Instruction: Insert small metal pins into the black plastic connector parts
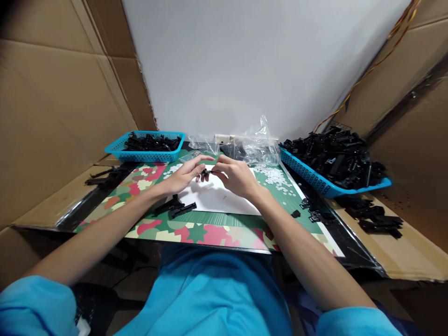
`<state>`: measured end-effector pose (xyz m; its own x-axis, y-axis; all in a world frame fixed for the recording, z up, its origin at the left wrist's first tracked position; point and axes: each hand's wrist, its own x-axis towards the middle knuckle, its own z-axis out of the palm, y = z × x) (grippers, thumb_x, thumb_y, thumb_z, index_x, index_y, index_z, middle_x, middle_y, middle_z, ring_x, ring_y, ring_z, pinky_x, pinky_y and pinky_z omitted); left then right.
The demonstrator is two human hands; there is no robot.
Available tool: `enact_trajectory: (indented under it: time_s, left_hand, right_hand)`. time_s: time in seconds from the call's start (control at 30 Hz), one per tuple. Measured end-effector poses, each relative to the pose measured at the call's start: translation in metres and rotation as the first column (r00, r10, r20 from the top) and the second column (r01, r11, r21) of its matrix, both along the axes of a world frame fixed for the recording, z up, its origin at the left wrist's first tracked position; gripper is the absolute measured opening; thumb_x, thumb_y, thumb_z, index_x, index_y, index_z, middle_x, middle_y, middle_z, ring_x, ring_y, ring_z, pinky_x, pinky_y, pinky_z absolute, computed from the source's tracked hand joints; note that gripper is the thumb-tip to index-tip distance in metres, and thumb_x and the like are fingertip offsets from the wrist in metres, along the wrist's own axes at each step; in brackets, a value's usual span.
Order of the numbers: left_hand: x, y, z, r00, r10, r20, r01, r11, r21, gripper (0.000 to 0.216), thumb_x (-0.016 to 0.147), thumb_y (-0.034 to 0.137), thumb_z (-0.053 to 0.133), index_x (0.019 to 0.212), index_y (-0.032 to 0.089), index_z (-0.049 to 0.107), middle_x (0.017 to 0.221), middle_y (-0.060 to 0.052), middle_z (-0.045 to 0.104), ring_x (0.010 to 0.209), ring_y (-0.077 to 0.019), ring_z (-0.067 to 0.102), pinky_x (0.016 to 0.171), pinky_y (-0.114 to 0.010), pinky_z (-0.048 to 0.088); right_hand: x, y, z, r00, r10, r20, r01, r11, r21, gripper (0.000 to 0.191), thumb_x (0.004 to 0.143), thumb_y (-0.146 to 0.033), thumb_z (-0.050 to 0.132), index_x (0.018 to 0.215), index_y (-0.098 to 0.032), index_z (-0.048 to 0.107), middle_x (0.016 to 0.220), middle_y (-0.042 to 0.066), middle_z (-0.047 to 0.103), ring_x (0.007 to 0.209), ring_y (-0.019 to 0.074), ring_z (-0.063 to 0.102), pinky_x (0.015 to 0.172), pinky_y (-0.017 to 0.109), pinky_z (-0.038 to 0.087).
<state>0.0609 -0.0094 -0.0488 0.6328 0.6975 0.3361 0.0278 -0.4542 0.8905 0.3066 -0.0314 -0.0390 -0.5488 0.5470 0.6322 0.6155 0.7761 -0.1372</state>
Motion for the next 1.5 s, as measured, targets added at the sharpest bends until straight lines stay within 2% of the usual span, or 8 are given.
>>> enact_trajectory:
  time_s: [0.13,0.27,0.43,0.67,0.77,0.97,1.2,1.5]
  left_hand:
    - [-0.003,0.003,0.000,0.980,0.186,-0.068,-0.170,0.968,0.186,0.051,0.092,0.052,0.080,0.127,0.017,0.067,0.109,-0.011,0.074,0.095,-0.0215,0.068,0.081,-0.034,0.051]
    - [-0.003,0.001,-0.003,0.955,0.280,-0.100,-0.239,0.922,0.305,0.033,0.085,0.038,0.086,0.106,0.015,0.076,0.101,-0.010,0.078,0.082,-0.0184,0.068,0.075,-0.033,0.052]
    - [-0.006,0.002,-0.007,0.924,0.332,-0.190,-0.247,0.897,0.367,0.020,0.082,0.033,0.085,0.092,0.016,0.084,0.088,-0.010,0.081,0.077,-0.0197,0.069,0.069,-0.032,0.049]
    - [-0.008,0.004,-0.009,0.940,0.239,-0.242,-0.156,0.936,0.316,0.015,0.073,0.030,0.087,0.082,0.018,0.085,0.087,-0.008,0.082,0.080,-0.0213,0.070,0.070,-0.032,0.046]
    - [-0.008,0.005,-0.012,0.950,0.188,-0.249,-0.115,0.954,0.278,0.015,0.072,0.031,0.088,0.081,0.019,0.086,0.089,-0.009,0.081,0.082,-0.0226,0.070,0.072,-0.033,0.046]
    - [-0.009,0.005,-0.012,0.947,0.191,-0.257,-0.121,0.957,0.265,0.017,0.071,0.030,0.088,0.084,0.019,0.087,0.084,-0.008,0.078,0.079,-0.0221,0.065,0.070,-0.035,0.043]
    - [-0.008,0.005,-0.015,0.948,0.197,-0.248,-0.130,0.956,0.264,0.014,0.071,0.026,0.087,0.084,0.019,0.087,0.082,-0.007,0.077,0.076,-0.0207,0.064,0.069,-0.035,0.041]
    - [-0.009,0.005,-0.014,0.944,0.228,-0.239,-0.142,0.934,0.328,0.018,0.072,0.032,0.090,0.082,0.017,0.087,0.082,-0.007,0.077,0.074,-0.0191,0.064,0.068,-0.033,0.042]
  right_hand:
    - [0.004,0.005,-0.003,1.000,0.000,0.017,0.001,0.998,-0.057,0.021,0.104,-0.027,0.064,0.096,-0.020,0.082,0.094,0.007,0.072,0.072,0.0146,0.062,0.067,0.030,0.044]
    - [0.003,0.006,-0.005,0.999,0.022,0.028,-0.018,0.991,-0.129,0.018,0.102,-0.026,0.066,0.096,-0.019,0.083,0.092,0.007,0.071,0.071,0.0146,0.061,0.067,0.029,0.042]
    - [0.002,0.001,0.004,0.996,0.091,0.024,-0.080,0.951,-0.298,0.024,0.105,-0.029,0.063,0.097,-0.019,0.084,0.089,0.006,0.070,0.071,0.0146,0.059,0.067,0.030,0.042]
    - [-0.003,-0.004,0.013,0.984,0.066,-0.165,-0.124,0.921,-0.370,0.046,0.115,-0.047,0.046,0.099,-0.019,0.078,0.099,0.008,0.071,0.085,0.0179,0.065,0.079,0.033,0.050]
    - [-0.012,-0.005,0.009,0.968,0.055,-0.246,-0.153,0.903,-0.401,0.053,0.111,-0.060,0.051,0.092,-0.018,0.077,0.093,0.008,0.072,0.080,0.0183,0.068,0.075,0.033,0.054]
    - [-0.027,-0.002,-0.002,0.901,0.010,-0.433,-0.256,0.819,-0.514,0.060,0.100,-0.072,0.060,0.081,-0.017,0.074,0.074,0.007,0.073,0.067,0.0203,0.074,0.067,0.033,0.062]
    - [-0.029,0.001,-0.006,0.917,-0.001,-0.399,-0.218,0.837,-0.502,0.060,0.102,-0.070,0.059,0.075,-0.018,0.074,0.070,0.007,0.074,0.063,0.0207,0.074,0.063,0.033,0.063]
    - [-0.028,0.002,-0.008,0.904,-0.021,-0.427,-0.220,0.833,-0.507,0.056,0.099,-0.068,0.066,0.075,-0.019,0.075,0.072,0.009,0.077,0.066,0.0230,0.076,0.066,0.037,0.066]
